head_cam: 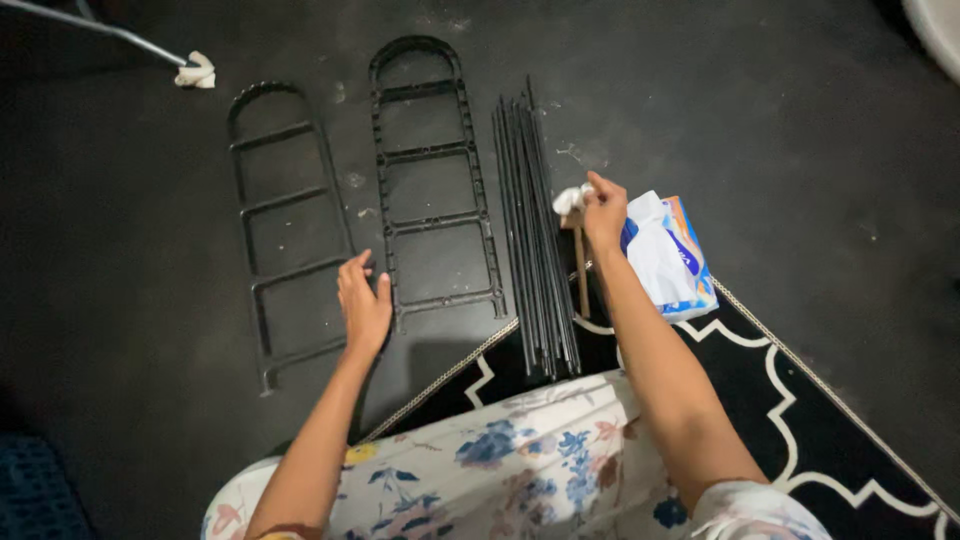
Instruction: The person disassembles a metal shoe rack by removing the side frame and all horizontal rods, then wipes the side frame with a tissue. The rods and side frame are placed on the floor.
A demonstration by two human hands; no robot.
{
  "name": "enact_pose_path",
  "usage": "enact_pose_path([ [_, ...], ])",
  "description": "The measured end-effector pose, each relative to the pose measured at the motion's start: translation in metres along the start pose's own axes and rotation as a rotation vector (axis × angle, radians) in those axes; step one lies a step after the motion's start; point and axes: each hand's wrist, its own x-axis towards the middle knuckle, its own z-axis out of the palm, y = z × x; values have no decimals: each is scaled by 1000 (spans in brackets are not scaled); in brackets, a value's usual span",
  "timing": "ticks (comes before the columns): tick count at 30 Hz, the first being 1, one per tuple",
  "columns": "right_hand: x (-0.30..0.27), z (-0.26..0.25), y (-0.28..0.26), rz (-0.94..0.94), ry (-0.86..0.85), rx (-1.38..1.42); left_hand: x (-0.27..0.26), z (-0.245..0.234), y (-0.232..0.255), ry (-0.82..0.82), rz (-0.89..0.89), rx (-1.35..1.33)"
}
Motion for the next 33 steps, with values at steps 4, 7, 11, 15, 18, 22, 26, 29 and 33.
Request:
enact_pose_path([
  [4, 19, 9, 14, -111, 68, -26, -6, 11, 10, -12, 18, -63],
  [7, 16, 9, 21, -89, 14, -111, -9, 16, 17, -44, 17, -75],
  [11, -8, -1, 13, -211, -143, -418, -13, 21, 24, -99, -19, -73],
  [15, -44, -25, -33, -226, -241, -353, -19, 26, 26, -97, 40, -106],
  [18, -60, -59, -78, -212, -224, -339, -22, 30, 31, -107, 19, -98],
  [22, -65, -100, -116, -150, -109, -559, -29, 32, 41, -131, -29, -151],
  [26, -68, -117, -119, -57, -58, -677, -35, 33, 49, -110, 4, -184],
  [29, -72, -121, -106, -43, -3, -777, -39, 34, 51, -135, -111, -234],
  [33, -62, -129, -89, 139, -85, -833, -37, 34, 41, -60, -58, -147],
])
